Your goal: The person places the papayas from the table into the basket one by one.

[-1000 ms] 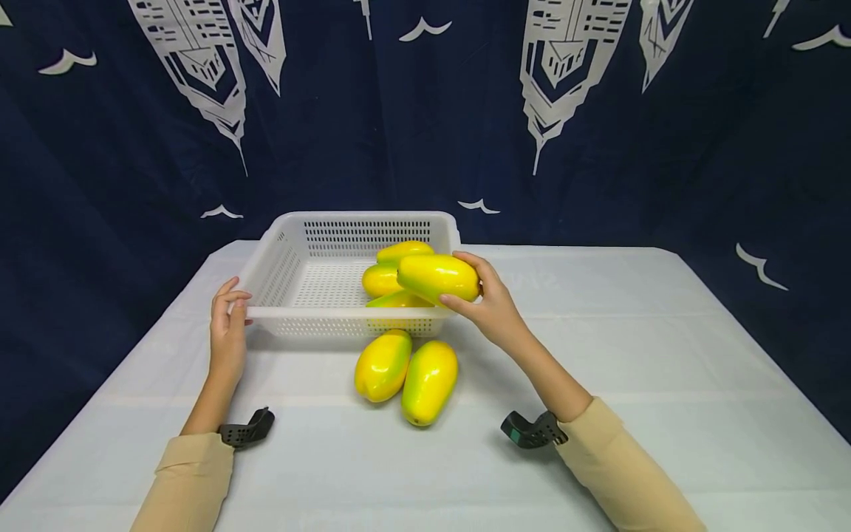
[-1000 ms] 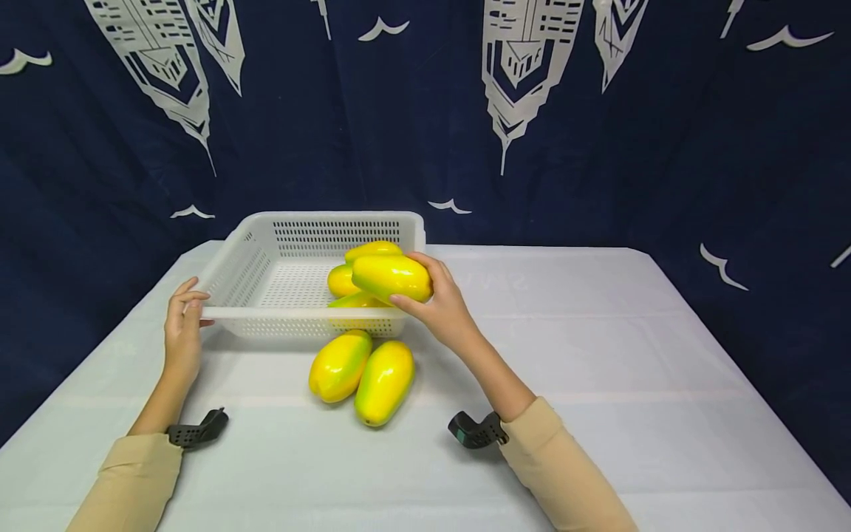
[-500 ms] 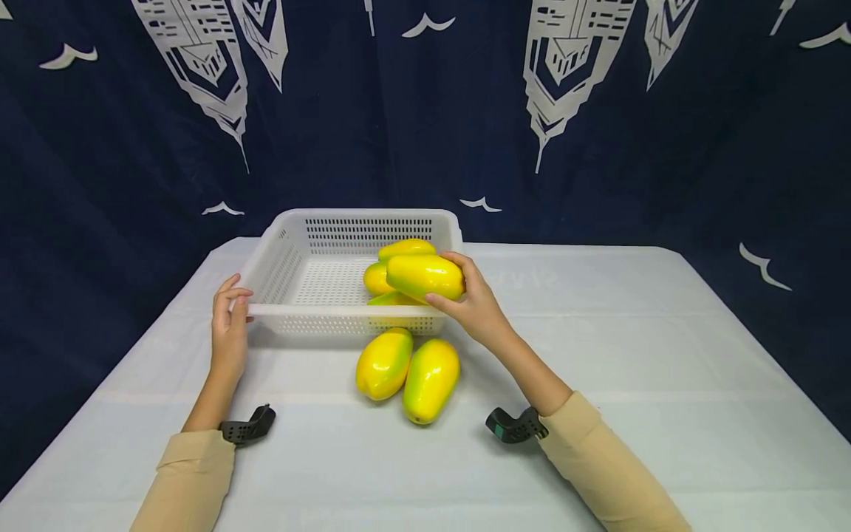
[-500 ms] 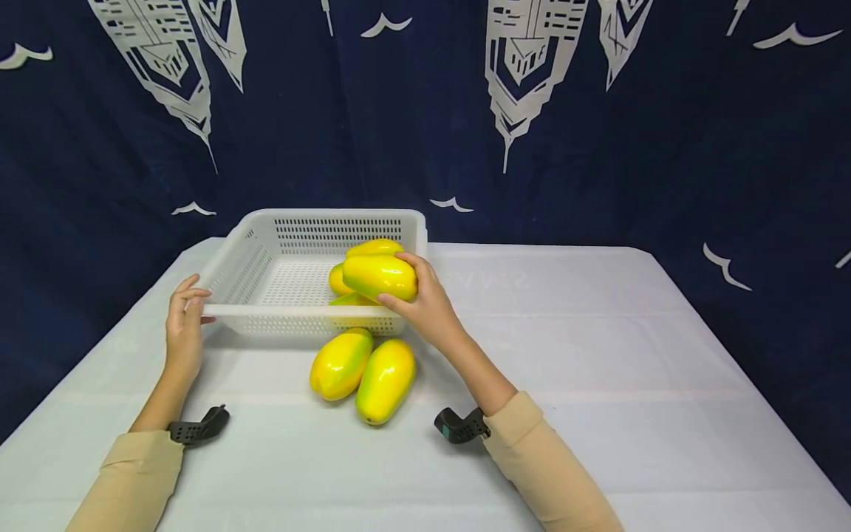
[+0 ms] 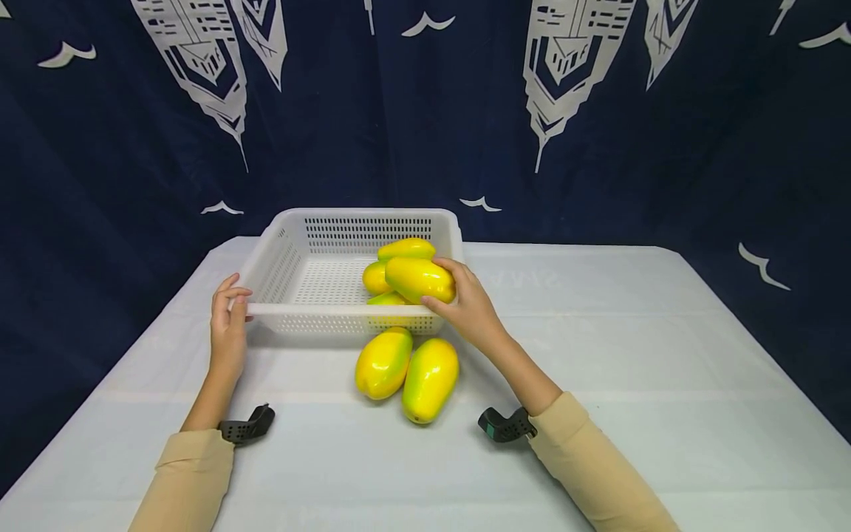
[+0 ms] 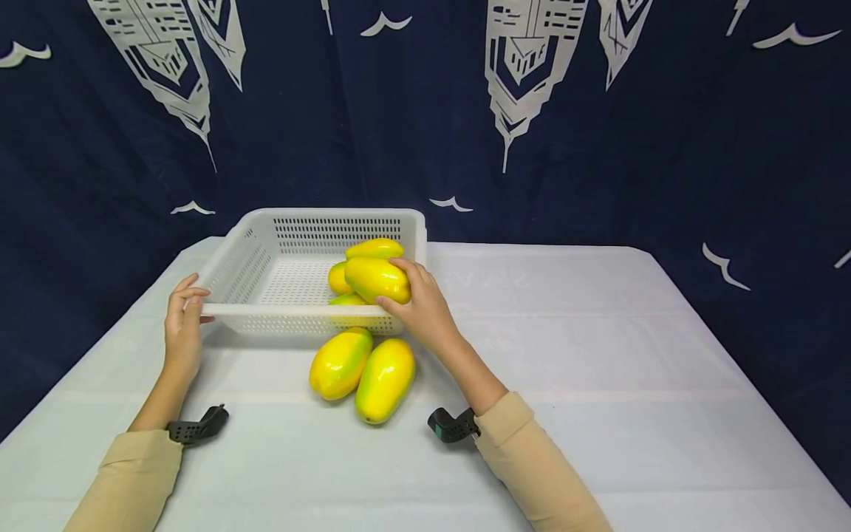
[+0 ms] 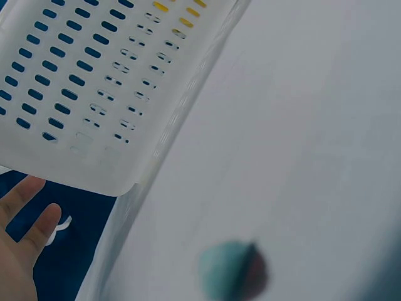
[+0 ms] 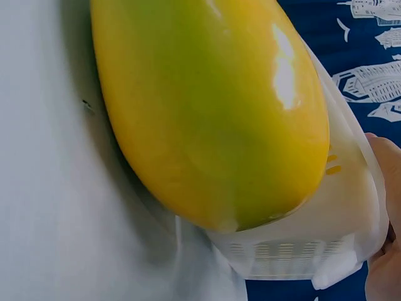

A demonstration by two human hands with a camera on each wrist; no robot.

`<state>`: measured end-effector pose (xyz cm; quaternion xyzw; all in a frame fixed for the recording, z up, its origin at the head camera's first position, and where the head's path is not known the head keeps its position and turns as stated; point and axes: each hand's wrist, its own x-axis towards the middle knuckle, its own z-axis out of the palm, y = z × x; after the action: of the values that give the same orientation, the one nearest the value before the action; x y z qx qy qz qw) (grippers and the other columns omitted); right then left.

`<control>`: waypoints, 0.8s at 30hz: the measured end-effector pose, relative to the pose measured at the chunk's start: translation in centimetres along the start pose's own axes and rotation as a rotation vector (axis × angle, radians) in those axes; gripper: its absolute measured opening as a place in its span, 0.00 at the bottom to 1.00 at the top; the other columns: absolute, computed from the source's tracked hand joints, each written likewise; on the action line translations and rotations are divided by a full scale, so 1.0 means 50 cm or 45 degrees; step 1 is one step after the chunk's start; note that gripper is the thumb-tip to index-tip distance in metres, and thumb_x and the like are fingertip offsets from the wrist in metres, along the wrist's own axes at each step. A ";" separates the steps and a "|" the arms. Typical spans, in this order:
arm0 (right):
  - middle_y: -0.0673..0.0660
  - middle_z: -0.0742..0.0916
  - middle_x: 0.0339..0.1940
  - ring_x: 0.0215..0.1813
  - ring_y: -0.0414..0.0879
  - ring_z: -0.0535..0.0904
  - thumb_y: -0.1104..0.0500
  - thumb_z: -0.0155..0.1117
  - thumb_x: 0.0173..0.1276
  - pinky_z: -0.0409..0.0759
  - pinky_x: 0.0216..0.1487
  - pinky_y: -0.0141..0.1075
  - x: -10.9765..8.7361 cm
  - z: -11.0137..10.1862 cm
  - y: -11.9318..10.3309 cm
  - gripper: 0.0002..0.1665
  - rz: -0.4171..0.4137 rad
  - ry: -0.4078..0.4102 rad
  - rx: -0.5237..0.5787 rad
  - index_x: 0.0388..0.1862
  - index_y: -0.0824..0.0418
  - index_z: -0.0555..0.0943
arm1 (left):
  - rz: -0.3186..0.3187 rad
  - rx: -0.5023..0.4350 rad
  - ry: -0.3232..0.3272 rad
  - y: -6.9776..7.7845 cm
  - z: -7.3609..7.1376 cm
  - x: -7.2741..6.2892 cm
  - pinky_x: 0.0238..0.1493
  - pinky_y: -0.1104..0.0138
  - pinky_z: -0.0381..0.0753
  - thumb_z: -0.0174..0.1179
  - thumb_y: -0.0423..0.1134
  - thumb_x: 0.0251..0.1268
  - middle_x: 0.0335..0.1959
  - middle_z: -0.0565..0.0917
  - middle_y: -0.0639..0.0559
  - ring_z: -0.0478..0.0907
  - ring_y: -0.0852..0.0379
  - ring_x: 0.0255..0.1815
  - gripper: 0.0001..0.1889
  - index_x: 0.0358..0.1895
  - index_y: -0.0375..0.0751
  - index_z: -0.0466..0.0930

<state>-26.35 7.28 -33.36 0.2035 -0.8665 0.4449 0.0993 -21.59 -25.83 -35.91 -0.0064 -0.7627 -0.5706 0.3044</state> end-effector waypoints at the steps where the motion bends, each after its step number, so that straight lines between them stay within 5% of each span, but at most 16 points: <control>1: 0.57 0.69 0.65 0.64 0.51 0.64 0.52 0.64 0.58 0.64 0.65 0.47 0.000 0.000 0.001 0.37 -0.005 0.004 0.002 0.65 0.55 0.62 | 0.000 0.001 0.001 0.001 0.000 0.000 0.41 0.76 0.64 0.38 0.36 0.70 0.69 0.57 0.46 0.58 0.68 0.57 0.15 0.47 0.23 0.63; 12: 0.59 0.66 0.65 0.67 0.52 0.61 0.54 0.63 0.59 0.60 0.67 0.46 0.000 0.002 -0.003 0.36 -0.040 0.055 -0.022 0.65 0.60 0.62 | 0.008 -0.012 0.004 -0.001 0.001 0.001 0.41 0.71 0.65 0.38 0.36 0.70 0.68 0.57 0.44 0.61 0.71 0.52 0.15 0.46 0.23 0.62; 24: 0.59 0.69 0.61 0.64 0.51 0.63 0.50 0.62 0.60 0.62 0.66 0.44 0.005 0.002 -0.014 0.35 0.059 0.060 -0.133 0.62 0.62 0.64 | 0.022 -0.012 0.012 -0.061 -0.004 0.019 0.42 0.70 0.65 0.38 0.40 0.71 0.68 0.58 0.53 0.61 0.70 0.55 0.17 0.48 0.26 0.64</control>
<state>-26.29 6.76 -32.84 0.1673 -0.8904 0.4060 0.1200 -23.34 -27.41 -38.06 -0.0119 -0.7584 -0.5716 0.3129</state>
